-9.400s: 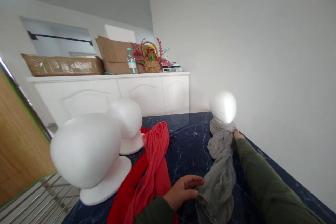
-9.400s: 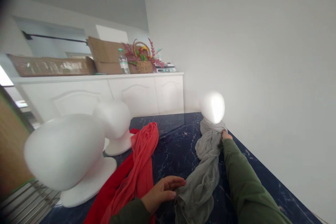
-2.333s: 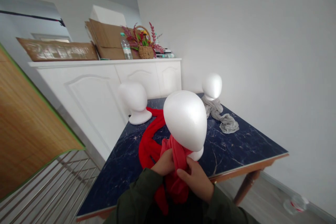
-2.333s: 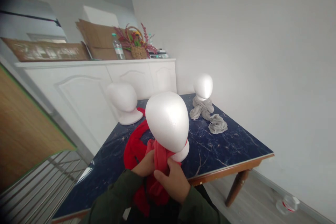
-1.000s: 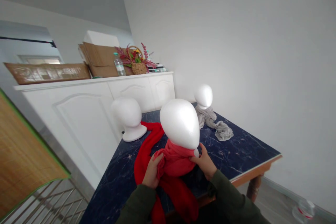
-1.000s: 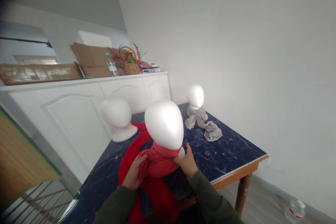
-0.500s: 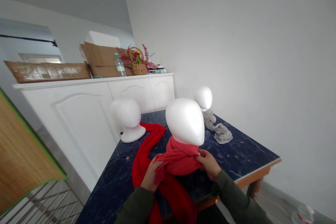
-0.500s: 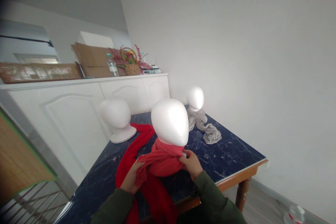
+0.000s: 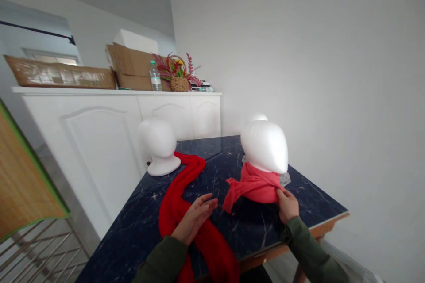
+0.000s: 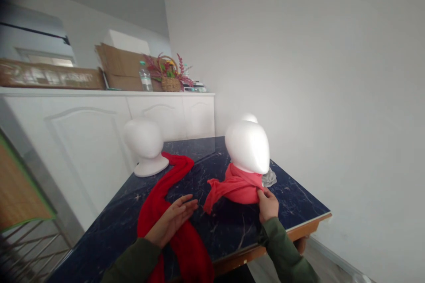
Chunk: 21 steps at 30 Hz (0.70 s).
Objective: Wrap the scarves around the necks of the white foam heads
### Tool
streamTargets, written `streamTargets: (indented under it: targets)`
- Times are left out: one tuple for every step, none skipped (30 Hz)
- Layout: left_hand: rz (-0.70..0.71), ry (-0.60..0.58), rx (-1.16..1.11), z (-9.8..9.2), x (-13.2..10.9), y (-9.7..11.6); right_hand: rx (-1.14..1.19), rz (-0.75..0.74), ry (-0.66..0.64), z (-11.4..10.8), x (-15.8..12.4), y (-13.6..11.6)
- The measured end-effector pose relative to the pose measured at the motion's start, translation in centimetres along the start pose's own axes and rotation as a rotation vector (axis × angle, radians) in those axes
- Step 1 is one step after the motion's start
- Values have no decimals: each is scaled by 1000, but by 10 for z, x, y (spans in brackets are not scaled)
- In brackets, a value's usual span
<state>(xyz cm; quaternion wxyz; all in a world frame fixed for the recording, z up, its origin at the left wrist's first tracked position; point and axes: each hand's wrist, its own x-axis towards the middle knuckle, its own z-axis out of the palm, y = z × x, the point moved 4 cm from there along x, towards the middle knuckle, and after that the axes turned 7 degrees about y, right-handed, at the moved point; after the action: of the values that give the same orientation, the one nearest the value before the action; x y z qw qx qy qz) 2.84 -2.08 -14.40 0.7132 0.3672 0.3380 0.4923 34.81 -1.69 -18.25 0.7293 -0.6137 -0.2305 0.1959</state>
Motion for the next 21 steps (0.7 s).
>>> streamTargets:
  targets:
    - [5,6,0,0,-1,0,-86,-41,79,-5,12,0]
    - [8,9,-2,0,-1,0,-161,-66,150,-10,25,0]
    - [10,9,-1,1,-2,1,-220,-77,206,-13,37,-1]
    - [8,5,1,1,-2,1,-264,-87,244,-15,49,-3]
    - [3,-1,5,1,-2,1,-291,-95,268,-15,60,-5]
    - [0,-4,8,1,-2,1,-310,-106,285,-13,70,-7]
    - [-3,-5,11,1,-2,1,-334,-121,299,-11,79,-10]
    - [-5,-5,14,1,-2,1,-360,-138,311,-7,87,-13]
    - [-5,-2,16,1,-2,1,-386,-156,318,-2,93,-15]
    - [-3,2,18,0,-2,1,-410,-172,324,4,97,-17]
    - [1,8,20,0,-2,2,-433,-185,328,10,101,-19]
    - [1,13,23,0,-2,2,-454,-197,332,16,103,-21]
    - [-1,16,26,-1,-3,2,-473,-205,335,21,103,-21]
    - [-4,18,28,-1,-3,2,-490,-208,338,24,103,-21]
    - [-9,16,29,-1,-3,2,-505,-208,340,27,103,-21]
    - [-15,12,31,-1,-3,2,-520,-205,340,29,102,-20]
    - [-17,11,34,-1,-3,2,-536,-203,335,29,102,-18]
    - [-14,14,41,-1,-2,1,-552,-200,322,29,102,-16]
    - [-2,27,54,-2,-1,1,-568,-197,303,28,102,-14]
    - [26,54,78,-4,0,2,-584,-194,278,27,102,-12]
    - [72,96,117,-6,1,3,-597,-189,253,25,102,-10]
